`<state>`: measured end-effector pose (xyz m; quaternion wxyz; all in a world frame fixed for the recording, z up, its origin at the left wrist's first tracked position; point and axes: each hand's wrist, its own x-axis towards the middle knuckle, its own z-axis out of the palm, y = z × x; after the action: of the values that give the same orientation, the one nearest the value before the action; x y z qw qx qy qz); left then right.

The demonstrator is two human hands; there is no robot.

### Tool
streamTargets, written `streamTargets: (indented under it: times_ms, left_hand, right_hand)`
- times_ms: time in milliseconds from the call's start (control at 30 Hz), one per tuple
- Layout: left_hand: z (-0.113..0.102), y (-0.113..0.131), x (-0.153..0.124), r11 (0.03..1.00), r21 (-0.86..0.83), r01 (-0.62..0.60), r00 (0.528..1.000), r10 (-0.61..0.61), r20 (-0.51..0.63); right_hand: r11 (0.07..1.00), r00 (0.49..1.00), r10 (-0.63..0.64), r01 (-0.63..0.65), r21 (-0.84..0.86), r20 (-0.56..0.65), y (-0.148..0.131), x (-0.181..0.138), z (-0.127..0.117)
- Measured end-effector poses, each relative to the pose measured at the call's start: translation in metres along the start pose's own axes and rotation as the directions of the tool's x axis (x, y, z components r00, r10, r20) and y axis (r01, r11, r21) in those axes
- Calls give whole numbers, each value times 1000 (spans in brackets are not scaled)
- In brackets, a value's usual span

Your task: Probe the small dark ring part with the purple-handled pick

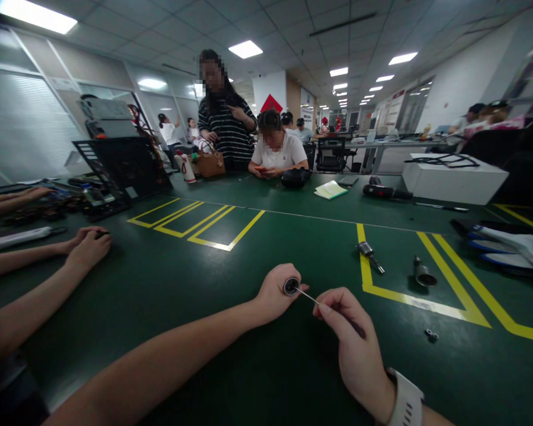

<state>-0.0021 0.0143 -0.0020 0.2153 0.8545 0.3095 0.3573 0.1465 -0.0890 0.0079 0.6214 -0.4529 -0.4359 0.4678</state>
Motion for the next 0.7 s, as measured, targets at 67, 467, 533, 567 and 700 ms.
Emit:
streamTargets:
  times_ms: [67,467,533,567,700]
  left_hand:
    - [0,0,0,1000,11,-2,1000,2,-4]
    - [1,-1,0,999,-23,-39,999,40,20]
    - [2,-1,1,999,-37,-35,999,36,17]
    - [2,-1,1,999,-35,-28,999,29,22]
    - [1,1,2,1000,14,-2,999,1,51]
  right_hand:
    - [994,1000,-10,11,-105,4,0,-2,-1]
    - [986,990,139,-141,93,26,-7,10,1]
    - [977,987,160,-162,140,27,-5,11,2]
    - [976,987,158,-160,146,23,-5,11,2]
    - [997,997,72,-72,18,-5,-3,5,1]
